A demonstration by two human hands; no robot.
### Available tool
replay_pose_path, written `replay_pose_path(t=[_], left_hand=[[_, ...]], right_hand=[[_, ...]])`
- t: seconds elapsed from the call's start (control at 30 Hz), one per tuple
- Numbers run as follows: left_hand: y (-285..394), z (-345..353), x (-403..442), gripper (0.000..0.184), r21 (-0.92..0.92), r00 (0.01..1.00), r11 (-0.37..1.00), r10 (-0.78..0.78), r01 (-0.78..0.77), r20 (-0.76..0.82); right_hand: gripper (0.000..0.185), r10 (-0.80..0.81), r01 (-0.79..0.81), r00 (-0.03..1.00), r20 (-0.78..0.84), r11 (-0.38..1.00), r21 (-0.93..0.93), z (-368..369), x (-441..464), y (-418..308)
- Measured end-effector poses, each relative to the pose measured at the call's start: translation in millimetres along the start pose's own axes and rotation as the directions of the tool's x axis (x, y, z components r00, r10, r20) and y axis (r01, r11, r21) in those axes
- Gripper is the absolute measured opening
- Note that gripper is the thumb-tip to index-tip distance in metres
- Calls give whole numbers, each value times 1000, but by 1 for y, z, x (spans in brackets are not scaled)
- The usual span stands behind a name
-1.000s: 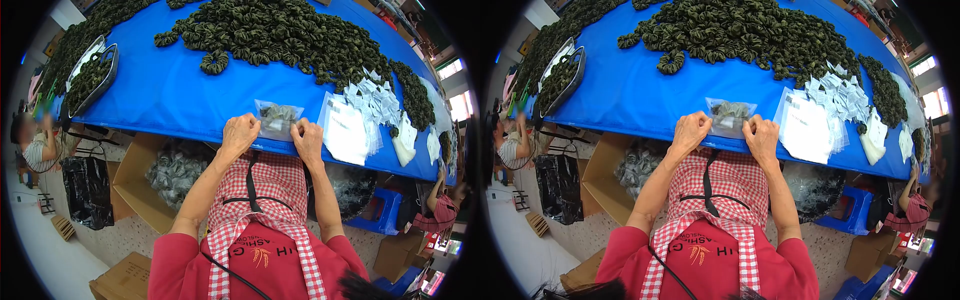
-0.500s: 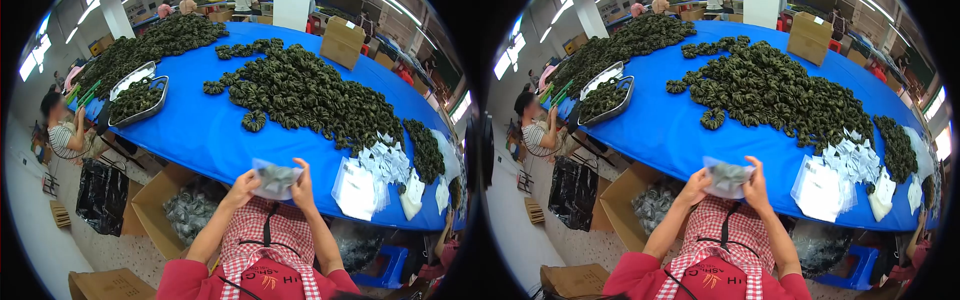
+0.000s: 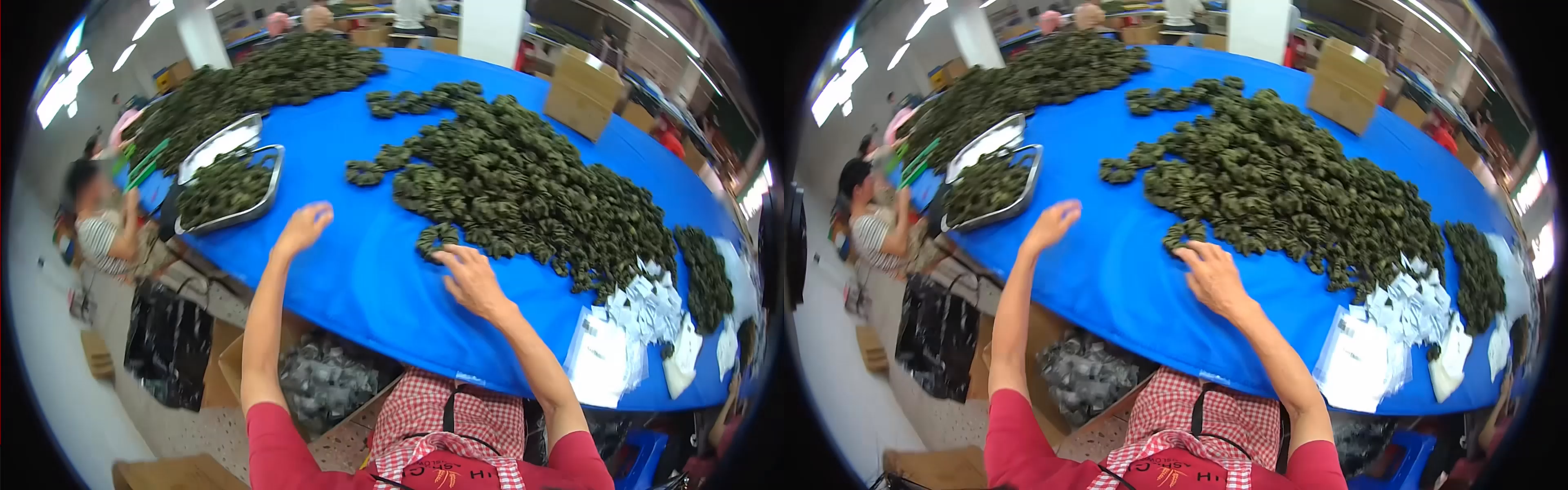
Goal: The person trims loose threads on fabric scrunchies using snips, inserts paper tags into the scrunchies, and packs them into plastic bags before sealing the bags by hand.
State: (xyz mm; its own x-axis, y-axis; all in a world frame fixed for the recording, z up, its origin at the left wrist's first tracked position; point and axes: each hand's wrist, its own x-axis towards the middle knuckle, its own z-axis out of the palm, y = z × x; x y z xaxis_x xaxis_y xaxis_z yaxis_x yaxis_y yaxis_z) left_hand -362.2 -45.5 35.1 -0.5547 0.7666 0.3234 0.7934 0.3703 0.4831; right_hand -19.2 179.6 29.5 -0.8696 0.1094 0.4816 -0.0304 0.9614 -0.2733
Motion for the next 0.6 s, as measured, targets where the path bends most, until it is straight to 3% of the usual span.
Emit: replay_pose_path(t=[0.03, 0.1, 0.13, 0.17, 0.2, 0.23, 0.27, 0.3, 0.37, 0.43, 0.5, 0.53, 0.6], left_hand=[[-36, 37, 48, 39, 173, 978, 975, 163, -140, -129], [-70, 87, 140, 45, 271, 948, 944, 246, -187, -202], [-83, 118, 178, 46, 375, 983, 925, 12, 58, -182], [-66, 126, 197, 48, 387, 989, 910, -132, 148, -69], [-133, 181, 232, 48, 372, 992, 928, 10, 37, -125], [-127, 206, 238, 48, 168, 994, 983, -60, 74, -87], [-12, 166, 206, 47, 232, 980, 954, -197, 188, 17], [-4, 187, 209, 47, 220, 983, 962, -175, 160, 49], [4, 214, 210, 44, -114, 993, 994, 17, -4, 117], [25, 242, 176, 38, 55, 978, 984, 177, -172, -113], [83, 222, 142, 34, 8, 981, 991, 132, -132, -144], [99, 216, 131, 34, 28, 987, 994, 104, -101, -126], [108, 216, 116, 35, 33, 994, 997, 65, -63, -86]], right_hand=[[52, -6, 5, 1000, -9, 999, -50, 1, 9, -2], [56, -4, 6, 1000, 18, 992, -125, 3, 28, 3], [58, -6, 3, 1000, -15, 987, -162, 14, 31, 11], [61, -15, 15, 1000, 1, 983, -182, 18, 35, 19], [62, 8, -2, 1000, 28, 977, -212, 24, 37, 27], [58, 7, 6, 999, 54, 972, -236, 26, 36, 36], [57, 20, 3, 996, 92, 970, -242, 32, 31, 49], [57, 27, 5, 991, 132, 972, -235, 36, 24, 60], [52, 35, 10, 970, 239, 983, -182, 9, 17, 64], [44, -21, 22, 991, 130, 1000, -8, -10, -3, 74], [28, 97, -96, 994, 48, 995, -19, -67, -19, 87], [17, 45, -82, 984, -172, 974, -214, -94, -24, 106], [18, 169, -304, 902, -397, 903, -305, -145, -44, 172]])
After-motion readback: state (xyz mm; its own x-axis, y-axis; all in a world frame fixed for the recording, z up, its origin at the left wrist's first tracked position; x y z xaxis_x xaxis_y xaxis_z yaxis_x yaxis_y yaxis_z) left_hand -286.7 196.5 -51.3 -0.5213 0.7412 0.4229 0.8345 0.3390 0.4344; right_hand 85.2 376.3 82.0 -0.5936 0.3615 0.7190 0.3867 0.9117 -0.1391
